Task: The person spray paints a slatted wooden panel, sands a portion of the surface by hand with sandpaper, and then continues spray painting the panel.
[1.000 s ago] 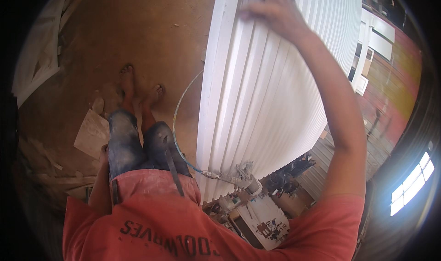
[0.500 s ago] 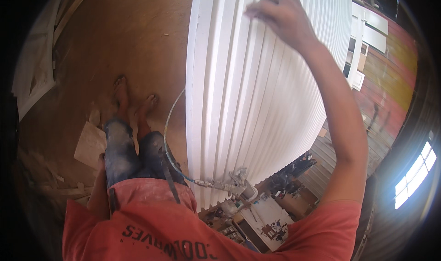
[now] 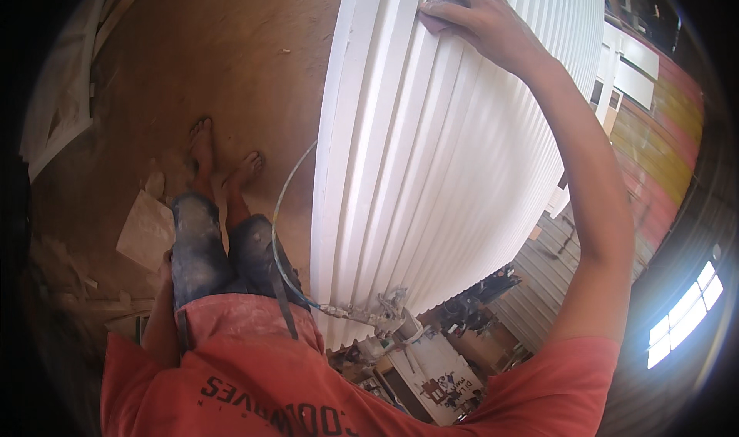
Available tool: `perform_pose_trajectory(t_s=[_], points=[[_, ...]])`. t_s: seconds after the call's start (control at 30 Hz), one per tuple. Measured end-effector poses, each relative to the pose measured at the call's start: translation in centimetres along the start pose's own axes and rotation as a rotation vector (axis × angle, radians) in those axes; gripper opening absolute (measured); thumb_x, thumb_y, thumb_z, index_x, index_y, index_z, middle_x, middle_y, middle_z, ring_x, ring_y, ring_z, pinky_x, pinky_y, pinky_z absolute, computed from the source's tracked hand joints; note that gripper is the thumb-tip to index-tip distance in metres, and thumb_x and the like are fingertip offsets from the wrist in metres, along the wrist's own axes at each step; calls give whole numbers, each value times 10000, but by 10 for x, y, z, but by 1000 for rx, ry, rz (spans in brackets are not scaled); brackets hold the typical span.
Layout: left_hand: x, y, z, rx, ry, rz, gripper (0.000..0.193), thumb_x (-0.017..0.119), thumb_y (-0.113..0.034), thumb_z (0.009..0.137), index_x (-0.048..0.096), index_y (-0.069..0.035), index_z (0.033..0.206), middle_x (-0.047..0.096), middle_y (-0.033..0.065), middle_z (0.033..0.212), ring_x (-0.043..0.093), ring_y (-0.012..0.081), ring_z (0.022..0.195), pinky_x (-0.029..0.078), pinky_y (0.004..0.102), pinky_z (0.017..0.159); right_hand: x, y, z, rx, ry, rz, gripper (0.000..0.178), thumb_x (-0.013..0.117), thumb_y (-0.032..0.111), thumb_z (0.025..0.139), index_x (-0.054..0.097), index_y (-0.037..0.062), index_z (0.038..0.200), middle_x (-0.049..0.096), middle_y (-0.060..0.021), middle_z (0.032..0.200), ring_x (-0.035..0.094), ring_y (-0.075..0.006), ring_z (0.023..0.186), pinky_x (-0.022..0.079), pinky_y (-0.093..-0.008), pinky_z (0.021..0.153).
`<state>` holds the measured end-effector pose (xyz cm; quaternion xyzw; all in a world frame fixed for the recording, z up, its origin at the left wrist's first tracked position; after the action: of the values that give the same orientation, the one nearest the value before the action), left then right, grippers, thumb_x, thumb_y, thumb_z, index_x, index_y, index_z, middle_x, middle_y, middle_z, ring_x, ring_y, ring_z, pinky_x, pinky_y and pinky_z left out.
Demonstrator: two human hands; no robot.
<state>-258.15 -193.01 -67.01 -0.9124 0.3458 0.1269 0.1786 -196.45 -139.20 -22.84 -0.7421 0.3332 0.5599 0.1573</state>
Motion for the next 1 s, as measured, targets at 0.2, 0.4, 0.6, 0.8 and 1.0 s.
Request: perform_pose_trajectory(t_s=[0.2, 0.4, 0.6, 0.8, 1.0], points=[[-6, -2, 2, 22, 29, 10, 436, 551, -308, 960, 588, 10, 1256, 672, 233, 1162, 645, 358, 1086, 471, 420, 947, 9, -7, 12, 30, 33, -147, 160, 666, 147, 887, 716, 214, 1024, 535, -100, 1186, 457, -314, 1212, 349, -481, 1064], [-1, 16, 3, -27, 16, -57, 445, 531, -341, 978, 579, -9, 1271, 663, 240, 1178, 633, 370, 1114, 466, 419, 955, 61, 81, -54, -41, -29, -90, 216, 751, 126, 802, 705, 318, 890, 529, 11, 1248, 441, -207, 1312, 172, -490, 1227], [-9, 24, 15, -6, 49, 12, 436, 501, -342, 996, 571, -28, 1290, 656, 235, 1205, 620, 370, 1148, 463, 432, 957, 35, 36, -39, -1, -120, -206, 260, 742, 117, 779, 693, 309, 947, 541, 29, 1232, 437, -178, 1314, 193, -456, 1203], [-22, -32, -24, -115, 56, 42, 468, 491, -399, 999, 554, -55, 1309, 656, 212, 1219, 620, 362, 1149, 457, 429, 966, 87, 116, -83, -58, -11, -98, 306, 756, 131, 752, 706, 328, 981, 528, 24, 1284, 443, -186, 1305, 207, -476, 1198], [-18, -8, -1, -54, 43, 40, 485, 501, -415, 995, 563, -44, 1300, 657, 220, 1215, 624, 362, 1144, 458, 423, 965, 32, 37, -38, 20, -113, -235, 277, 709, 171, 796, 683, 319, 1028, 532, 9, 1270, 466, -244, 1280, 309, -490, 1129]])
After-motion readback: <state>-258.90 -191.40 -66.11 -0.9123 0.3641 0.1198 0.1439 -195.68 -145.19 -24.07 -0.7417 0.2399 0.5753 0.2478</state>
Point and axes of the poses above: each hand's wrist, its own z-axis towards the middle knuckle, its own x-axis out of the palm, y = z × x, the point moved 9 cm from there along z, towards the middle knuckle
